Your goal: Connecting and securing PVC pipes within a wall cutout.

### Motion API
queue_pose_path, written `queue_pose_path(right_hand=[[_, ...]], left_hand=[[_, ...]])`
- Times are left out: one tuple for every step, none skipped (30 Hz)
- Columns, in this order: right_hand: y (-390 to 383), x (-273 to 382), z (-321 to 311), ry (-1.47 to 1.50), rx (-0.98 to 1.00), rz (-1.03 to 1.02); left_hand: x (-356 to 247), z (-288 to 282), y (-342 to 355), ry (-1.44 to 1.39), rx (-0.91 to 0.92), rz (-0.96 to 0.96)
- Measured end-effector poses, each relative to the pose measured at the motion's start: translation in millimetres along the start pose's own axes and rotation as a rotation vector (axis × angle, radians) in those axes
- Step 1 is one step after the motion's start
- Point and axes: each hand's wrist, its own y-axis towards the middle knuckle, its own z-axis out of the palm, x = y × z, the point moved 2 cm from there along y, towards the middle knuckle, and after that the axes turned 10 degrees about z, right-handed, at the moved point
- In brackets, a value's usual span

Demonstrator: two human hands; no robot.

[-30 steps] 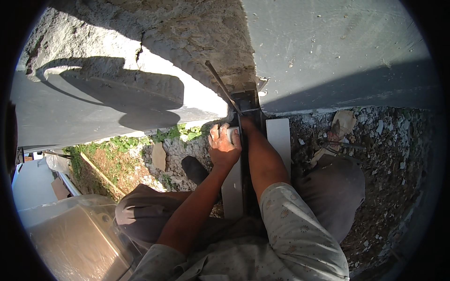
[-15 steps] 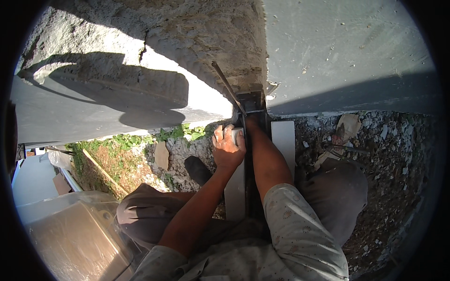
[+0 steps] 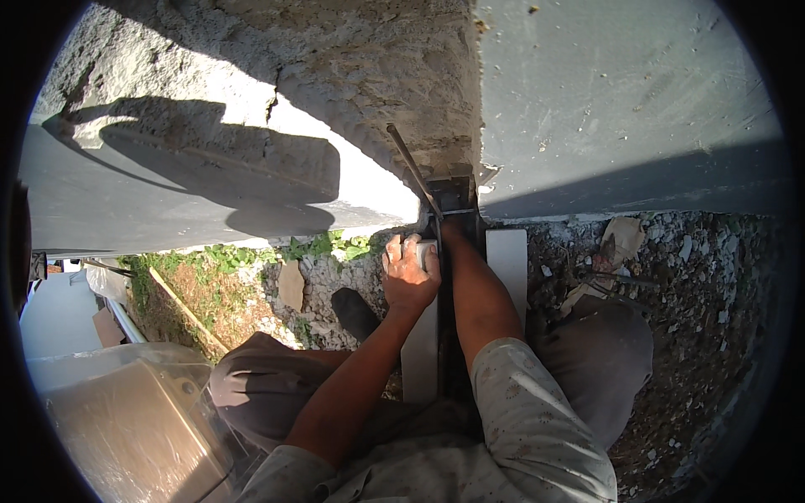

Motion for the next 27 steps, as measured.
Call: queue_pose_path(right_hand=[[-0.7, 1.2, -0.1, -0.024, -0.002, -0.013], [-1.6, 2.1, -0.4, -0.05, -0.005, -0.021], [-2.4, 3.0, -0.4, -0.077, -0.009, -0.03], [-3.3, 3.8, -0.8, -0.104, -0.014, -0.042], [-4.1, 4.6, -0.9, -0.136, -0.018, -0.049], [-5.0, 5.2, -1.6, -0.164, -0.024, -0.061], [-5.8, 5.9, -2.2, -0.194, -0.032, -0.07], [-6.6, 6.4, -3.3, -0.228, -0.038, -0.083], [-7.4, 7.0, -4.4, -0.262, -0.047, -0.092], [-8.2, 7.6, -5.9, -0.296, -0.056, -0.104], [-9.0, 8.5, -7.3, -0.33, -0.067, -0.119], [-9.7, 9.1, -8.9, -0.367, -0.082, -0.129], [-10.4, 9.7, -10.4, -0.401, -0.094, -0.138], [-11.3, 10.2, -12.0, -0.434, -0.115, -0.146], [-12.3, 10.9, -13.6, -0.46, -0.147, -0.154], [-13.8, 11.5, -15.0, -0.474, -0.186, -0.166], [-15.3, 11.8, -17.7, -0.487, -0.256, -0.14], [-17.8, 12.9, -18.0, -0.477, -0.272, -0.192], [-20.6, 13.6, -19.2, -0.473, -0.313, -0.211], [-23.8, 14.7, -21.5, -0.475, -0.413, -0.211], [-27.2, 15.6, -21.4, -0.463, -0.399, -0.249], [-30.4, 15.7, -21.8, -0.542, -0.43, -0.203], [-33.4, 15.5, -22.7, -0.632, -0.473, -0.11], [-37.7, 16.6, -22.6, -0.615, -0.473, -0.155], [-42.0, 16.3, -23.0, -0.588, -0.484, -0.144], [-46.5, 16.4, -23.2, -0.546, -0.536, -0.113], [-50.5, 16.7, -20.5, -0.555, -0.492, -0.142]], left_hand=[[0.2, 0.3, 0.1, -0.003, 0.006, -0.005], [0.7, 0.5, 0.3, -0.01, 0.018, -0.007], [1.1, 0.4, 0.0, 0.001, 0.016, -0.011], [1.2, 0.6, 0.3, 0.0, 0.009, -0.003], [1.4, 0.9, 0.4, -0.011, 0.014, 0.003], [2.1, 0.8, 0.4, 0.0, 0.004, 0.001], [2.3, 1.0, 0.6, 0.001, 0.001, 0.007], [2.6, 1.7, 0.6, -0.008, 0.02, 0.006], [2.7, 1.4, 0.9, 0.001, -0.002, 0.011], [2.8, 1.4, 0.6, 0.001, 0.002, 0.009], [2.7, 1.7, 0.7, -0.008, 0.015, 0.009], [2.7, 1.3, 0.3, -0.002, 0.006, 0.005], [2.7, 1.2, -0.1, -0.009, 0.012, 0.002], [2.4, 1.1, -0.2, -0.021, 0.017, 0.002], [2.2, 0.7, -0.5, -0.021, 0.016, -0.005], [2.1, 0.4, -0.6, -0.007, 0.017, -0.011], [1.8, 0.7, -0.5, -0.002, 0.038, -0.02], [1.4, 0.0, -0.4, 0.007, 0.015, -0.013], [1.4, 0.4, -0.9, 0.002, 0.029, -0.029], [1.4, 1.2, -1.2, -0.002, 0.041, -0.042], [1.3, 2.0, -2.1, -0.003, 0.042, -0.038], [1.6, 3.1, -2.8, -0.009, 0.038, -0.045], [2.1, 4.5, -2.8, -0.017, 0.032, -0.05], [2.3, 5.6, -3.9, -0.019, 0.032, -0.04], [2.1, 6.0, -4.7, -0.031, 0.013, -0.031], [2.1, 4.6, -4.4, -0.047, -0.026, -0.006], [2.1, 2.6, -3.8, -0.033, -0.011, -0.02]])
